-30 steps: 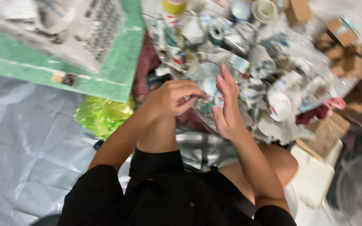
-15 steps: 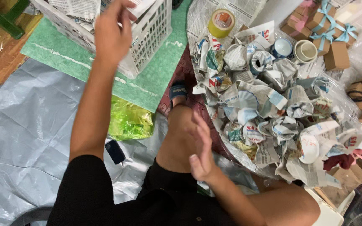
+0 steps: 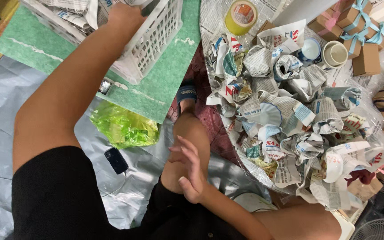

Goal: The person sits on the floor and wraps various small items, including a black object, a cylindrical container, and a blue box, using sheets of newspaper. The person folds the newspaper around each item and places the wrapped packages into a white plastic crate.

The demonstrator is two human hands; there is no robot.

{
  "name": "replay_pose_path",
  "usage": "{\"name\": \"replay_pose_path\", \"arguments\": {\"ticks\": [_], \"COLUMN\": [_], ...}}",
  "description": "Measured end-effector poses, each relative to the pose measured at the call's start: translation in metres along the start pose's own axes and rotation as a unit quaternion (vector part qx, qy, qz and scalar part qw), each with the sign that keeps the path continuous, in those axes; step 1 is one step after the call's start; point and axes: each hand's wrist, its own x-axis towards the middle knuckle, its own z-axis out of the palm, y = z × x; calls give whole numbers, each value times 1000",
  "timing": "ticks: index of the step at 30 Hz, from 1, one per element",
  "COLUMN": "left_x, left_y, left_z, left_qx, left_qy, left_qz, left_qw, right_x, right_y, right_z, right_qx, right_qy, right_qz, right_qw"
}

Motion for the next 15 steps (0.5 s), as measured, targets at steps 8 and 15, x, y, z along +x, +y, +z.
{"name": "replay_pose_path", "arguments": {"ticks": [8, 15], "left_x": [-4, -59], "left_y": [10, 2], "left_z": [-42, -76], "left_qx": [-61, -368], "left_qy": [92, 355], "left_qz": [30, -16], "left_qw": [993, 859], "right_x": [2, -7], "right_y": [8, -5], "right_z": [5, 1], "right_qx": [33, 46], "right_qy": [26, 60], "right_qz": [21, 22], "right_qw": [999, 997]}}
